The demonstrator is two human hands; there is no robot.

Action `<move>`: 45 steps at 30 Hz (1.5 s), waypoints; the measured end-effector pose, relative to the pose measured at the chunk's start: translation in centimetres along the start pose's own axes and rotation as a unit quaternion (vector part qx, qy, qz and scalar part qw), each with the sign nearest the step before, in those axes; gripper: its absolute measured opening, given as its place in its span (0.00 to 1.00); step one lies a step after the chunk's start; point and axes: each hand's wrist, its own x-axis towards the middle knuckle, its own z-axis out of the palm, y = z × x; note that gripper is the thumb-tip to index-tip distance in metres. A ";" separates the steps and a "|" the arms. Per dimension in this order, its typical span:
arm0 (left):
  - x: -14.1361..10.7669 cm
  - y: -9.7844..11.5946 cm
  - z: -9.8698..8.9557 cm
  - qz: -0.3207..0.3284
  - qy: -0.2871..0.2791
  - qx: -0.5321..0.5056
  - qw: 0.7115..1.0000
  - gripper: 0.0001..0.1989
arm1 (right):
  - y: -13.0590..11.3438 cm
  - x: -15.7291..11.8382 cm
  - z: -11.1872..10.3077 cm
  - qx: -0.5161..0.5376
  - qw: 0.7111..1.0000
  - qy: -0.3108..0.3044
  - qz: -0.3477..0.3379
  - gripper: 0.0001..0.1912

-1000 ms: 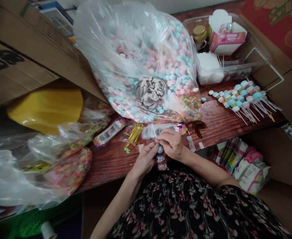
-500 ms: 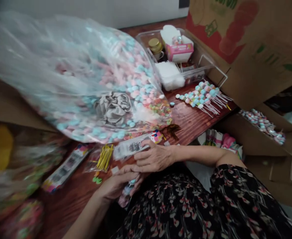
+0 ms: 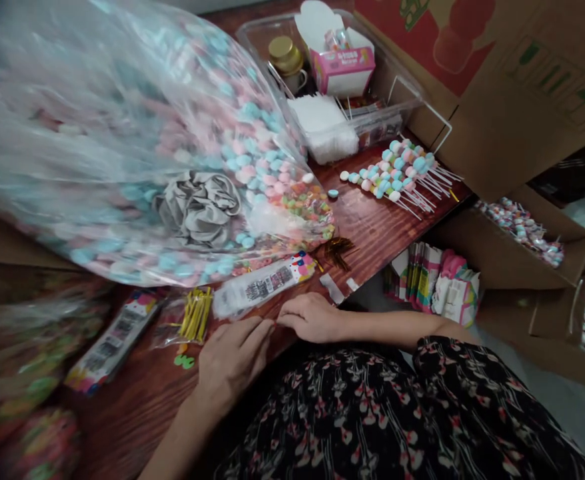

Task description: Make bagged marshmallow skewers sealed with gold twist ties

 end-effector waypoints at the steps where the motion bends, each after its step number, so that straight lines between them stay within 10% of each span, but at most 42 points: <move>1: 0.0 -0.1 0.1 -0.039 -0.009 -0.032 0.999 0.08 | -0.2 -0.2 -0.1 -0.037 0.998 0.045 -0.034 0.10; 5: 0.4 0.2 0.1 -0.206 -0.033 -0.272 0.940 0.09 | 0.2 -2.2 -2.2 -0.190 0.953 0.183 -0.146 0.14; 10: 1.5 1.0 -0.2 -0.449 -0.001 -0.508 0.735 0.10 | 5.5 -3.1 -9.9 -0.267 0.915 0.297 -0.052 0.08; 15: 3.9 1.7 0.2 -0.531 0.049 -0.590 0.606 0.22 | 10.8 1.0 -17.1 -0.296 0.939 0.124 -0.125 0.11; 21: 4.2 2.6 1.7 -0.526 0.037 -0.589 0.612 0.19 | 12.0 3.8 -18.4 -0.322 0.930 -0.036 -0.172 0.11; 29: 4.5 2.8 2.2 -0.545 0.051 -0.585 0.599 0.19 | 12.4 3.0 -18.3 -0.303 0.938 -0.012 -0.167 0.11; 33: 4.4 2.7 2.2 -0.543 0.056 -0.548 0.633 0.21 | 8.9 1.2 -18.2 -0.266 0.949 0.040 -0.163 0.10; 39: 4.6 3.1 2.7 -0.482 0.091 -0.540 0.684 0.15 | 0.6 -0.1 -9.7 -0.091 0.972 0.083 -0.200 0.14; 45: 3.2 2.9 1.6 -0.450 0.116 -0.546 0.697 0.10 | -0.6 2.1 -1.6 -0.050 0.978 0.106 -0.172 0.17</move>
